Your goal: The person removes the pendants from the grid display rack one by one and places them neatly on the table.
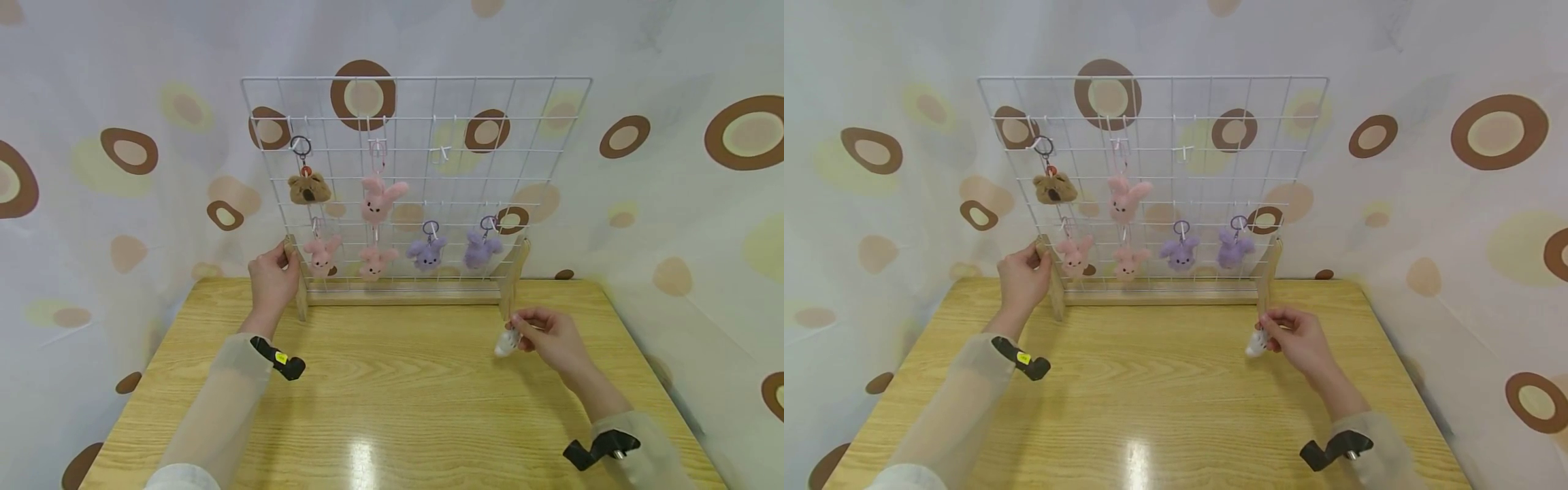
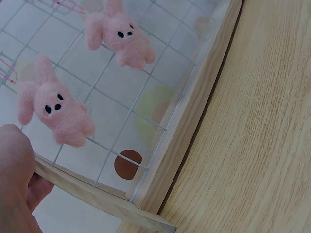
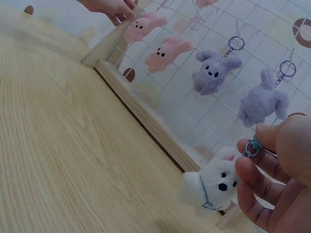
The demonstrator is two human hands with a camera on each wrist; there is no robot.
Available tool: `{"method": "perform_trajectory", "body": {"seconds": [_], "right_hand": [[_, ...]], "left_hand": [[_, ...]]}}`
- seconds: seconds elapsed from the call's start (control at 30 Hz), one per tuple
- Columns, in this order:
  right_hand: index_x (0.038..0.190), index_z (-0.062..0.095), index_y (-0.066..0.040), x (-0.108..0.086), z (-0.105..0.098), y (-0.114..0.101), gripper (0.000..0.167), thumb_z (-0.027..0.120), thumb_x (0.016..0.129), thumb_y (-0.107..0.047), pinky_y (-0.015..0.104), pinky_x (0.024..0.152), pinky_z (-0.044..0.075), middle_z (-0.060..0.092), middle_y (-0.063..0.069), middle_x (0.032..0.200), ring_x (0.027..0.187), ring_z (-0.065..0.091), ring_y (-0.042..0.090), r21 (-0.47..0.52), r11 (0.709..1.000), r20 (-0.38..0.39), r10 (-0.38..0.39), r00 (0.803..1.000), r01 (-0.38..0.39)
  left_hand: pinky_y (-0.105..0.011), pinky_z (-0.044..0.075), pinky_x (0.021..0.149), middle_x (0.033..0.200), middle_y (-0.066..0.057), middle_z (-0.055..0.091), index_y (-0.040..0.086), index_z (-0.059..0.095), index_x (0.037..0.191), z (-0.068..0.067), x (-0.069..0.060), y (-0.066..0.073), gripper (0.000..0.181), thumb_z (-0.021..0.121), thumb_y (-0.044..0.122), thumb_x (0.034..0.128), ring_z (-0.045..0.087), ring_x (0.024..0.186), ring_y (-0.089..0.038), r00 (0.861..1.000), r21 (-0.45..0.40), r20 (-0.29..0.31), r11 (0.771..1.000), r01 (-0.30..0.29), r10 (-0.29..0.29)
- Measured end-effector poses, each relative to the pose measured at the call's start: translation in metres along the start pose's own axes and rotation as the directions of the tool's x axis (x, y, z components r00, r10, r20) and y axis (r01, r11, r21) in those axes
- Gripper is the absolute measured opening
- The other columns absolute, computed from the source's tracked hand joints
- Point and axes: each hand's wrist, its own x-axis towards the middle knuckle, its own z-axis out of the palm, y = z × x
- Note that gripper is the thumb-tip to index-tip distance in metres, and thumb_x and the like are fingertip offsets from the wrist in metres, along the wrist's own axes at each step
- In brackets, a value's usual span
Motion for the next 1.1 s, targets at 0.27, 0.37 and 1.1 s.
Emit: {"method": "perform_trajectory", "body": {"seconds": [0.27,0.37,1.1], "right_hand": [[0.129,0.061,0.015,0.007,0.005,0.014,0.039,0.064,0.108,-0.018,0.031,0.067,0.060,0.077,0.013,0.107,0.071,0.065,0.011,0.015,0.999,-0.002,0.030,1.000,-0.030],[0.129,0.061,0.015,0.009,0.006,0.017,0.039,0.064,0.108,-0.018,0.031,0.068,0.061,0.076,0.014,0.109,0.071,0.065,0.012,0.008,0.999,0.000,0.036,0.999,-0.036],[0.132,0.060,0.014,0.026,0.013,0.027,0.042,0.062,0.109,-0.020,0.028,0.068,0.060,0.075,0.015,0.111,0.074,0.066,0.011,-0.016,0.996,-0.012,0.082,0.997,-0.082]], "left_hand": [[-0.051,0.061,0.086,0.095,-0.019,0.079,0.001,0.072,0.090,0.001,-0.001,-0.004,0.015,0.066,0.009,0.1017,0.078,0.096,-0.032,1.000,0.004,-0.001,1.000,0.008,-0.008],[-0.050,0.061,0.087,0.099,-0.020,0.078,-0.001,0.076,0.098,0.001,0.000,-0.004,0.015,0.066,0.010,0.1023,0.077,0.099,-0.032,1.000,-0.002,0.008,1.000,0.021,-0.021],[-0.049,0.061,0.086,0.103,-0.023,0.077,-0.005,0.077,0.106,0.000,0.000,0.001,0.019,0.065,0.009,0.1031,0.076,0.101,-0.034,0.999,-0.008,0.022,1.000,0.026,-0.026]]}}
